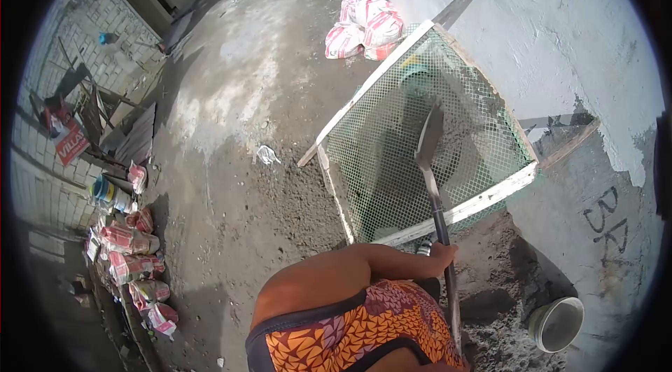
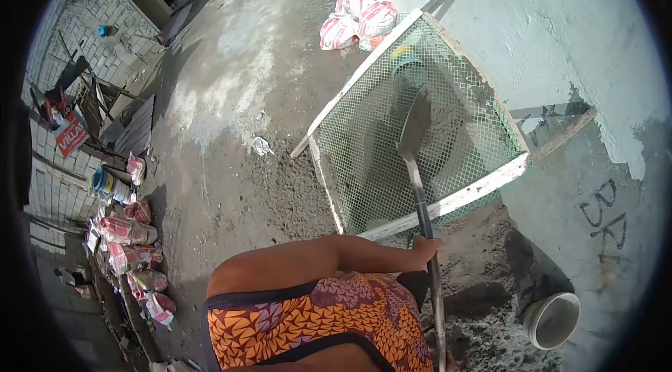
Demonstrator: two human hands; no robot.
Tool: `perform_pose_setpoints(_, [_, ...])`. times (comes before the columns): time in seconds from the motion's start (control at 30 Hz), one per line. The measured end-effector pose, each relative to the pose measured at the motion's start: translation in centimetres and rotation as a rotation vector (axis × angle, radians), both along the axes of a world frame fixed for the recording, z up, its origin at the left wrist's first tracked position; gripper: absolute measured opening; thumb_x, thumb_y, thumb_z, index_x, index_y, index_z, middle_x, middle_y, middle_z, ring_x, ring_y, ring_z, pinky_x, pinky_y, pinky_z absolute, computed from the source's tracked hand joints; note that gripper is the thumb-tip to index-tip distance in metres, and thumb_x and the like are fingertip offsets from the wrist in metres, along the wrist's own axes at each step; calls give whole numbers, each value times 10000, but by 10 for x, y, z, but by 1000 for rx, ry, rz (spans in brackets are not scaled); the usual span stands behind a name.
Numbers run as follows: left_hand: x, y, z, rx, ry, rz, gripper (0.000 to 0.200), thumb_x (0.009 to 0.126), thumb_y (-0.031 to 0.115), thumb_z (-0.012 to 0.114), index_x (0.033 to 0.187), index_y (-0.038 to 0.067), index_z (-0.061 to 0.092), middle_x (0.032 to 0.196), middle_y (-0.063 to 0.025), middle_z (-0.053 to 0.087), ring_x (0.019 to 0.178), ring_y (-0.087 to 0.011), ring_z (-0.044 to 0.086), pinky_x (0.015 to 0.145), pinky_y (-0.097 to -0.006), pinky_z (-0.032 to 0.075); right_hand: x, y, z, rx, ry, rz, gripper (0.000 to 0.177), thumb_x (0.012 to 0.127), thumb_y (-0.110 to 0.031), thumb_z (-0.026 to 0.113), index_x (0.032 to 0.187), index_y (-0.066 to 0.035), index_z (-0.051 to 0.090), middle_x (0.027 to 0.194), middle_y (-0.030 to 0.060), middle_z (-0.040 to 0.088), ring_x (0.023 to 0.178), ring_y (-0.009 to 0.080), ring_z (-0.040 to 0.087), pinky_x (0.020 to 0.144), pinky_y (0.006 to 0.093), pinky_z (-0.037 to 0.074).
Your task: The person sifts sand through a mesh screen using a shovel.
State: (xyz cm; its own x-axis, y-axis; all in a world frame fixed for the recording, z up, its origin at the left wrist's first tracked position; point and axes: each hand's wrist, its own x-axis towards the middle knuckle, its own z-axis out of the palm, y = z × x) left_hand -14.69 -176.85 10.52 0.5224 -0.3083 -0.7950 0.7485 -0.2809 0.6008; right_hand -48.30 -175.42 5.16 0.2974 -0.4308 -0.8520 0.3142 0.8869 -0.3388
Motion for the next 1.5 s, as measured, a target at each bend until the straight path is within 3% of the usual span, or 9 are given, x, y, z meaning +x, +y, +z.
perform_pose_setpoints(0.1, [43, 34, -29, 7, 41, -64, 227, 853, 162, 693, 925, 12, 539, 593, -70, 538, 488, -203, 561, 464, -368, 461, 5, 80, -11, -54, 19, -58, 170, 970, -257, 568, 1043, -107, 599, 666, 23, 560, 533, 195, 563, 433, 353, 429])
perform_pose_setpoints(0.37, [21, 163, -51, -180, 164, -136, 231, 857, 133, 692, 809, 73, 475, 600, -41, 493, 454, -188, 503, 437, -354, 423, -123, 382, -63, -271, -345, -234, 204, 966, -259, 576, 1083, -96, 610, 678, 23, 566, 566, 201, 589, 417, 348, 440])
perform_pose_setpoints(0.43, [15, 196, -39, -247, 429, -234, 274, 885, 209, 705, 892, 95, 456, 666, -25, 463, 544, -204, 504, 522, -394, 448, -41, 430, 52, -42, 3, -477, 175, 933, -241, 625, 1020, -90, 644, 827, 34, 643, 711, 159, 655, 504, 307, 572])
perform_pose_setpoints(0.53, [-8, 234, -31, -97, 490, -467, 351, 955, 403, 614, 909, 104, 437, 728, -19, 431, 681, -204, 455, 745, -453, 433, -44, 515, 41, -192, 11, -637, 88, 913, -134, 675, 943, -138, 593, 782, 10, 624, 626, 132, 627, 543, 286, 536])
perform_pose_setpoints(0.57, [-9, 250, -52, -163, 691, -506, 353, 922, 391, 667, 896, 130, 432, 734, -8, 415, 693, -196, 472, 670, -441, 438, -37, 543, 46, -230, 56, -664, 104, 923, -153, 666, 975, -140, 577, 751, 10, 608, 604, 122, 618, 545, 277, 528])
perform_pose_setpoints(0.77, [-52, 340, -64, 19, 413, -715, 323, 943, 325, 615, 751, 132, 441, 672, -2, 418, 614, -183, 443, 661, -394, 434, 32, 708, 34, -212, 414, -851, 241, 908, -169, 651, 1096, -94, 520, 782, 39, 609, 603, 145, 628, 528, 284, 529])
perform_pose_setpoints(0.97, [-53, 446, -126, 71, 401, -936, 296, 921, 269, 658, 736, 138, 467, 656, 1, 471, 561, -182, 494, 536, -369, 429, 163, 864, 44, 127, 58, -1223, 248, 969, -381, 618, 982, -137, 578, 785, 24, 629, 614, 182, 617, 533, 360, 530])
perform_pose_setpoints(1.27, [-82, 665, -309, 517, 357, -1366, 279, 870, 274, 717, 786, 107, 510, 663, -23, 502, 539, -189, 526, 491, -387, 470, 317, 936, 57, 438, 483, -1737, 263, 960, -369, 579, 877, -129, 509, 626, 12, 492, 486, 159, 502, 428, 306, 450])
perform_pose_setpoints(1.5, [-50, 746, -406, 763, 365, -1532, 212, 871, 241, 671, 785, 112, 527, 634, -23, 504, 517, -177, 506, 472, -368, 454, 326, 922, 41, 636, 692, -1594, 282, 879, -301, 660, 810, -103, 471, 591, 38, 488, 475, 170, 521, 412, 305, 449])
